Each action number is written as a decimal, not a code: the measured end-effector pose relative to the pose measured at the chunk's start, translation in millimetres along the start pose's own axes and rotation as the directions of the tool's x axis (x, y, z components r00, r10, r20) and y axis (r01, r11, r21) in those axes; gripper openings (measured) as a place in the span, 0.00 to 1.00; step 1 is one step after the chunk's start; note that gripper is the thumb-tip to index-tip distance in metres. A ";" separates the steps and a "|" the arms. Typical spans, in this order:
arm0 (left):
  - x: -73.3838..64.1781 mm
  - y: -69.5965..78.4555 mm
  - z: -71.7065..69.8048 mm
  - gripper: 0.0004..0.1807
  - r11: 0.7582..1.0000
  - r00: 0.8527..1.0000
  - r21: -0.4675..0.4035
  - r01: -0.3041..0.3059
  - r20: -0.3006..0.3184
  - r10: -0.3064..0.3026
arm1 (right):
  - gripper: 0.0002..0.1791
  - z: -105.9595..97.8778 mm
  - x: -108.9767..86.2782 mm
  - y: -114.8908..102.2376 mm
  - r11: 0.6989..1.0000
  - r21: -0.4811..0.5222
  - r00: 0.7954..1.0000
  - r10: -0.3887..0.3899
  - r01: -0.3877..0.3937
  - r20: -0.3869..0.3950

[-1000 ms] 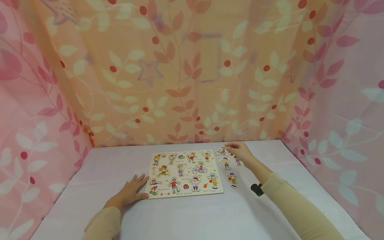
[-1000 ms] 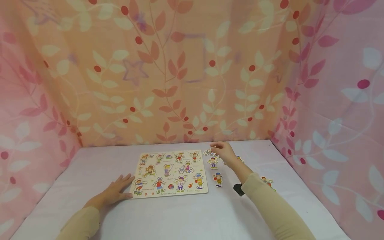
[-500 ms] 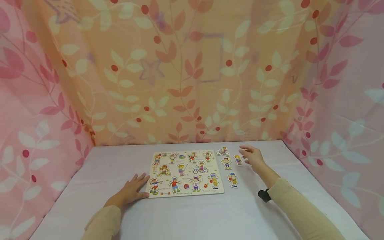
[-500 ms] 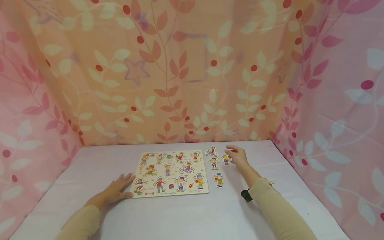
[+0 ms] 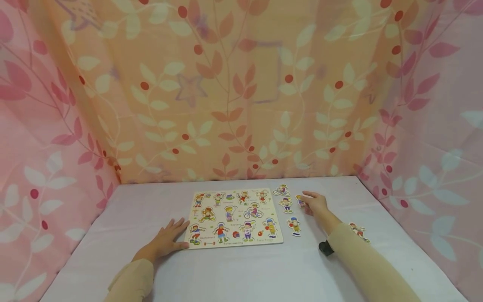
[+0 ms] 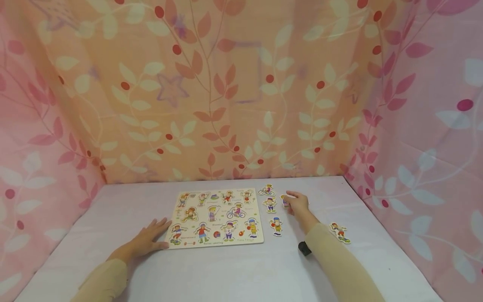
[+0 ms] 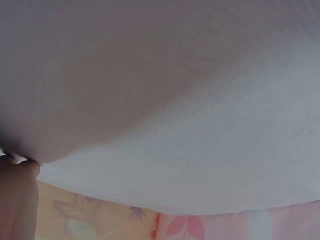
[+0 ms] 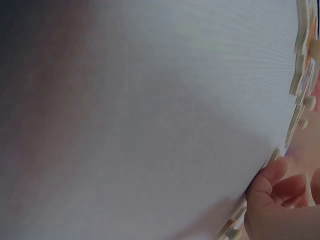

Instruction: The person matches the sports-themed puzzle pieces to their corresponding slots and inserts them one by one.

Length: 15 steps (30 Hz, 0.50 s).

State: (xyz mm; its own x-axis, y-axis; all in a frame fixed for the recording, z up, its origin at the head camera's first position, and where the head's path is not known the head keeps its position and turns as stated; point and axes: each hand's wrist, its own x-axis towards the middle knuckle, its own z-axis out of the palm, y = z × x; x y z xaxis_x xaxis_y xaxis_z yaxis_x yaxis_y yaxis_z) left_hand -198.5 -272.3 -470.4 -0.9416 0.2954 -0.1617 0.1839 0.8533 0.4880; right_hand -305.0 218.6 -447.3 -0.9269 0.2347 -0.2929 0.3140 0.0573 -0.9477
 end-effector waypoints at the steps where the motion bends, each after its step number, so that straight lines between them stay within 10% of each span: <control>1: 0.4 0.1 0.1 0.48 1.000 1.000 0.001 -0.001 0.001 0.001 | 0.26 0.2 2.0 1.5 1.000 -0.008 1.000 0.008 -0.008 0.001; 15: -0.3 0.8 -0.5 0.49 1.000 1.000 -0.011 0.015 0.005 -0.015 | 0.25 5.0 15.0 4.1 0.988 -0.136 0.997 0.075 -0.079 -0.027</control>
State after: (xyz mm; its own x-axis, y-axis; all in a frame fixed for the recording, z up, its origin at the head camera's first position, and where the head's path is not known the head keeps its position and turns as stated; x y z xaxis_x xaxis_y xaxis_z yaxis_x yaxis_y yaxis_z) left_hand -198.3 -272.0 -469.6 -0.9428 0.2847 -0.1734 0.1664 0.8528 0.4950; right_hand -318.6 217.5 -456.2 -0.8946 0.2649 -0.3600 0.4108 0.1699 -0.8958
